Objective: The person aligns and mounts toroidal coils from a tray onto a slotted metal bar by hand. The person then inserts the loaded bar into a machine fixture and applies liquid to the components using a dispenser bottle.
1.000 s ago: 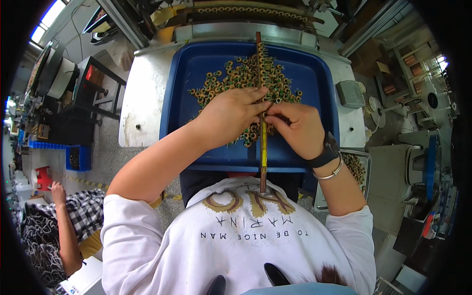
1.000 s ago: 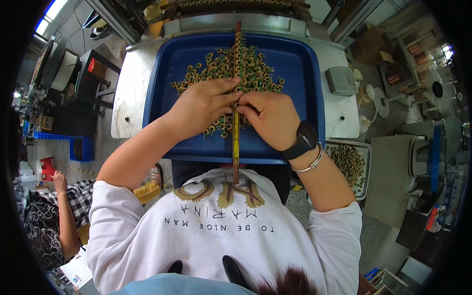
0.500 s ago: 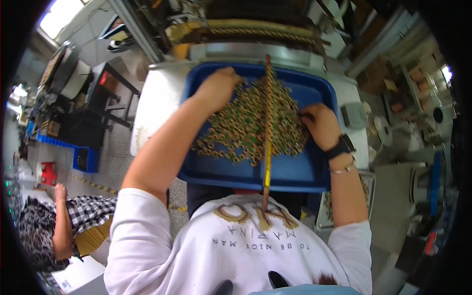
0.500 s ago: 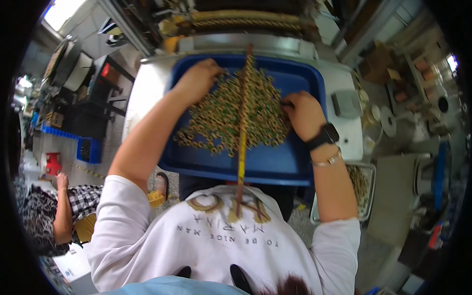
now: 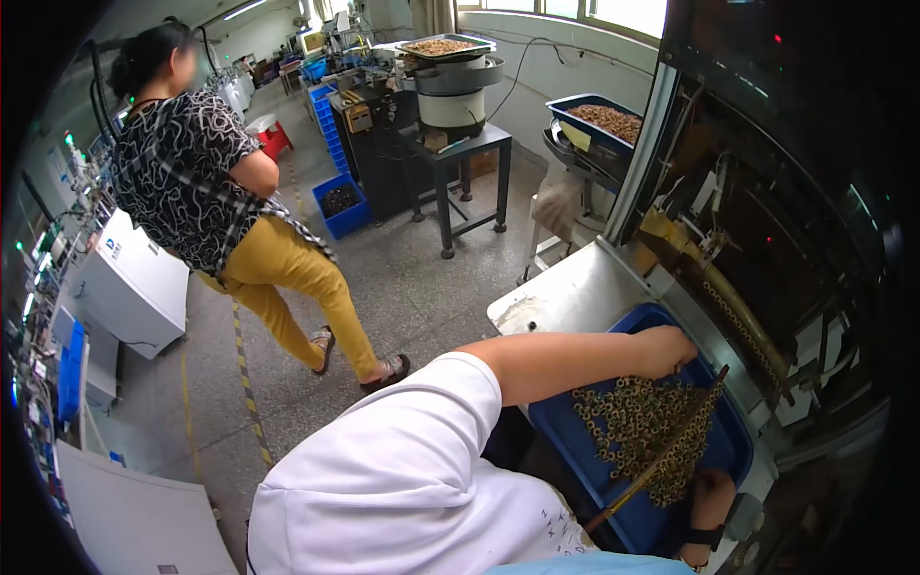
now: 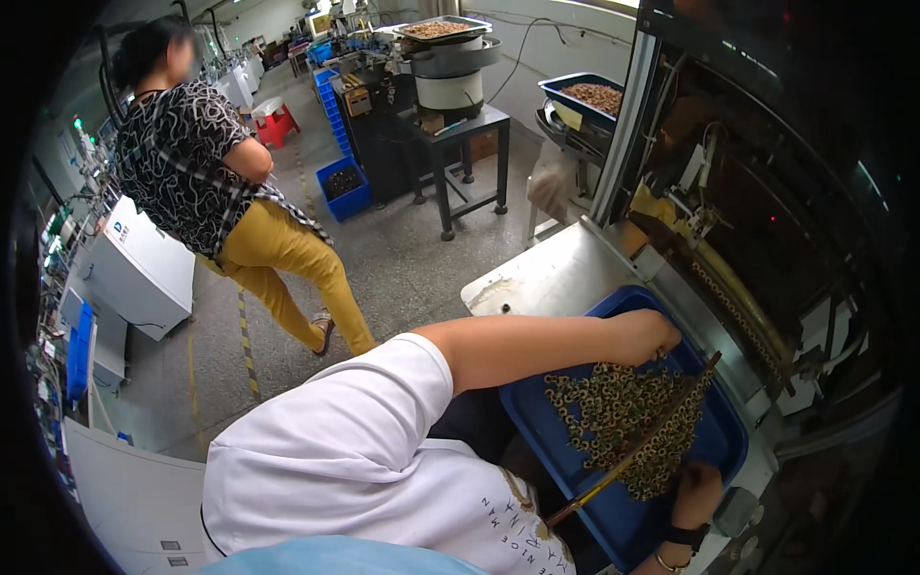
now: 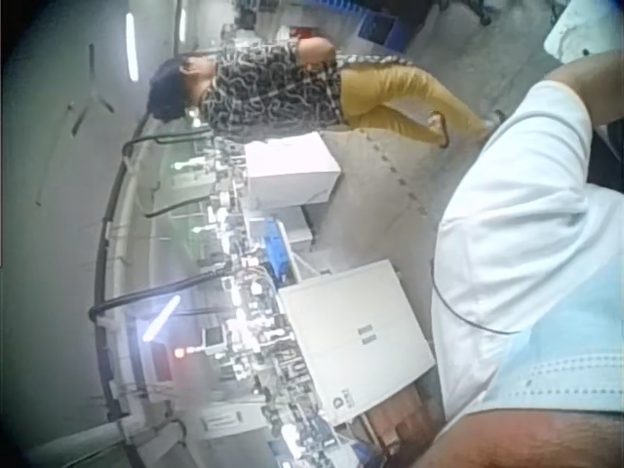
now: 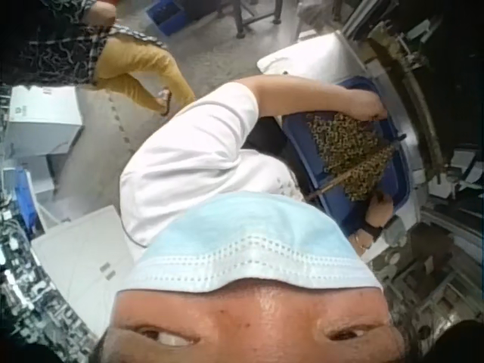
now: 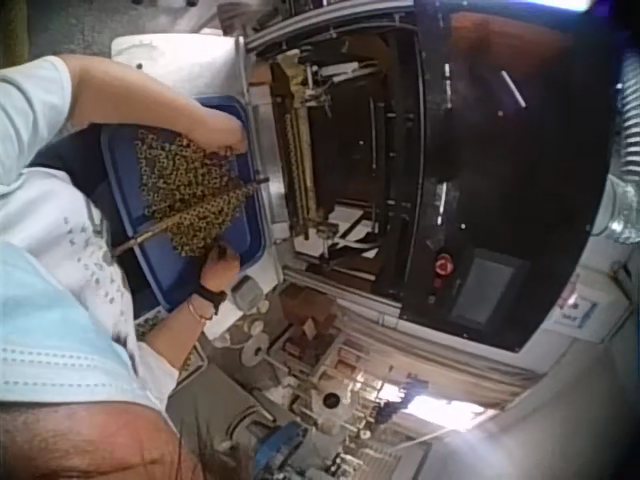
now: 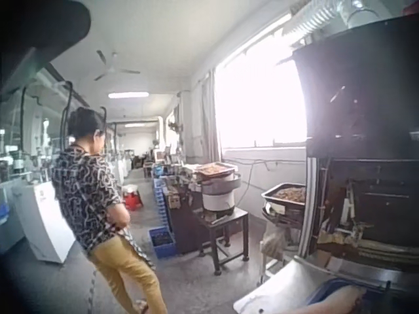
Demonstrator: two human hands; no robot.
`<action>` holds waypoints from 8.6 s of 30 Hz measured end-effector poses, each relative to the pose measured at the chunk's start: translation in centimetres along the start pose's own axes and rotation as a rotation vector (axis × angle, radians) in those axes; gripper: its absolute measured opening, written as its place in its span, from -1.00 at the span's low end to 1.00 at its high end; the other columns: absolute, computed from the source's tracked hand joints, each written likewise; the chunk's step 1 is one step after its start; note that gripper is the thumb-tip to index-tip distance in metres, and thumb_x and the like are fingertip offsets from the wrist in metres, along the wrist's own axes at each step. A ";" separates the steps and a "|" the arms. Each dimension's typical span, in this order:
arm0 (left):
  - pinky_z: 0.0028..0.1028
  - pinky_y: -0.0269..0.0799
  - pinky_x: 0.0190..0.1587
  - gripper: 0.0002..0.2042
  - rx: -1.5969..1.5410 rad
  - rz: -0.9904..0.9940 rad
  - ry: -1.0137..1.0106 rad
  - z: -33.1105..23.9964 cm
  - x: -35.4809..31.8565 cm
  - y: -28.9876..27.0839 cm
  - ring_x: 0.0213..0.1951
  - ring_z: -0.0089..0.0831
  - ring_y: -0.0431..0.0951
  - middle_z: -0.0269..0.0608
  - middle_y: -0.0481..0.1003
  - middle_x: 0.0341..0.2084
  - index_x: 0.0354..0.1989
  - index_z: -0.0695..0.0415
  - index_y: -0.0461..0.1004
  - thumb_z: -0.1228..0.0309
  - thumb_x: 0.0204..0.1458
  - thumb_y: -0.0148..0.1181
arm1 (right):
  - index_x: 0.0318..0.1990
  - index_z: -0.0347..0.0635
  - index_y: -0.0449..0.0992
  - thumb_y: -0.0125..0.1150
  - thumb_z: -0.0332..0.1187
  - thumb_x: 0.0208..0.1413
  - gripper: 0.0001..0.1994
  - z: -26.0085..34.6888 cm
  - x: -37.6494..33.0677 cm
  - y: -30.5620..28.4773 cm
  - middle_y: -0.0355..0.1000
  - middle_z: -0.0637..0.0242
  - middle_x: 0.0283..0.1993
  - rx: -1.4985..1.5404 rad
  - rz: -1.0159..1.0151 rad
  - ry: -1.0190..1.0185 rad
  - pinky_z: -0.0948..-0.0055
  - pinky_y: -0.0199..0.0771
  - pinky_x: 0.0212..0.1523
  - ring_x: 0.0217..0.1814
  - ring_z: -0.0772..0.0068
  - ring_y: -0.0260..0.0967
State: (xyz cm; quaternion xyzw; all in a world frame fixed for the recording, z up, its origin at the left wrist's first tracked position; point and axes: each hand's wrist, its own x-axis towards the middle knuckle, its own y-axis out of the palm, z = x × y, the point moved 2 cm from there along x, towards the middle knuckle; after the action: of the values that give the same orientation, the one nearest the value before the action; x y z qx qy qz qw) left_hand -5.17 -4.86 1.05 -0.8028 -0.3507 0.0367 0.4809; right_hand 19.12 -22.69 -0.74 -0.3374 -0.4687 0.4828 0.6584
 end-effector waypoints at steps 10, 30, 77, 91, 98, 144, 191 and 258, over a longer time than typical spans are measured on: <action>-0.26 0.36 -0.27 -0.82 -0.037 0.119 0.131 -6.4 -3.8 1.4 -0.32 -0.11 0.45 -0.02 0.46 -0.46 -0.37 0.21 0.48 0.50 -0.20 0.04 | -0.39 -0.31 0.42 0.14 -0.49 -0.11 -0.89 -0.8 -0.5 -1.5 0.39 0.19 -0.55 0.299 -0.058 0.123 0.40 0.28 -0.52 -0.55 0.37 0.31; -0.33 0.37 -0.09 -0.76 0.099 0.086 0.549 -14.4 -9.4 1.4 -0.11 -0.15 0.42 -0.10 0.39 -0.09 -0.35 0.24 0.45 0.64 -0.29 0.07 | -0.33 -0.29 0.44 0.16 -0.50 -0.09 -0.87 9.5 -9.5 -4.2 0.43 0.23 -0.47 0.764 0.070 0.204 0.57 0.34 -0.41 -0.46 0.45 0.38; -0.34 0.29 0.03 -0.58 0.029 0.146 0.446 -13.2 -9.9 3.3 0.03 -0.19 0.32 -0.05 0.28 0.03 -0.06 0.25 0.36 0.49 -0.19 0.16 | -0.36 -0.21 0.47 0.22 -0.41 -0.17 -0.83 11.4 -9.4 -3.4 0.38 0.19 -0.49 0.529 0.133 -0.017 0.42 0.35 -0.45 -0.51 0.20 0.35; -0.29 0.20 0.10 -0.49 0.242 0.021 0.011 -7.1 -6.5 0.2 0.05 -0.01 0.25 0.06 0.18 0.08 0.09 0.05 0.23 0.60 -0.13 0.03 | -0.29 -0.29 0.49 0.18 -0.44 -0.09 -0.82 4.6 -5.6 -4.8 0.44 0.16 -0.38 0.234 0.013 0.051 0.49 0.36 -0.36 -0.40 0.36 0.41; -0.29 0.30 -0.19 -0.80 0.322 0.141 0.033 -4.8 -5.3 1.3 -0.23 -0.16 0.40 -0.06 0.39 -0.32 -0.24 0.18 0.42 0.54 -0.10 0.08 | -0.33 -0.24 0.49 0.12 -0.44 -0.14 -0.84 2.7 -5.0 -3.2 0.40 0.15 -0.40 0.056 0.026 -0.073 0.30 0.36 -0.30 -0.31 0.12 0.36; -0.51 0.39 -0.33 -0.66 -0.855 0.264 -0.076 -15.1 -12.6 2.1 -0.43 -0.21 0.46 -0.15 0.44 -0.44 -0.20 0.21 0.37 0.68 -0.23 0.16 | -0.31 -0.21 0.44 0.22 -0.50 -0.17 -0.80 13.9 -10.3 -4.9 0.39 0.22 -0.43 0.560 -0.043 -0.237 0.44 0.34 -0.45 -0.44 0.26 0.35; -0.41 0.33 -0.32 -0.84 0.104 -0.054 -0.133 -4.8 -7.0 -0.3 -0.37 -0.23 0.42 -0.13 0.37 -0.47 -0.35 0.22 0.38 0.61 -0.16 0.12 | -0.37 -0.28 0.46 0.21 -0.43 -0.11 -0.85 6.3 -8.8 -5.6 0.42 0.17 -0.44 0.417 -0.049 0.176 0.48 0.37 -0.43 -0.44 0.30 0.41; -0.47 0.42 -0.27 -0.64 -1.235 -0.607 -0.540 6.4 3.2 -4.0 -0.33 -0.33 0.45 -0.08 0.41 -0.32 0.04 0.30 0.19 0.54 0.04 -0.04 | -0.03 -0.29 0.27 -0.02 -0.38 0.09 -0.70 -9.3 8.0 -4.6 0.41 0.23 -0.32 1.214 -0.309 0.498 0.55 0.37 -0.36 -0.36 0.45 0.37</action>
State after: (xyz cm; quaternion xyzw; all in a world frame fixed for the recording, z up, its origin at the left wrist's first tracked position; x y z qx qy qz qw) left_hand -7.45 3.00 1.71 -0.7578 -0.6202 -0.1058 -0.1726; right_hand 30.11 -16.45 2.61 0.0620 0.0088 0.4686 0.8812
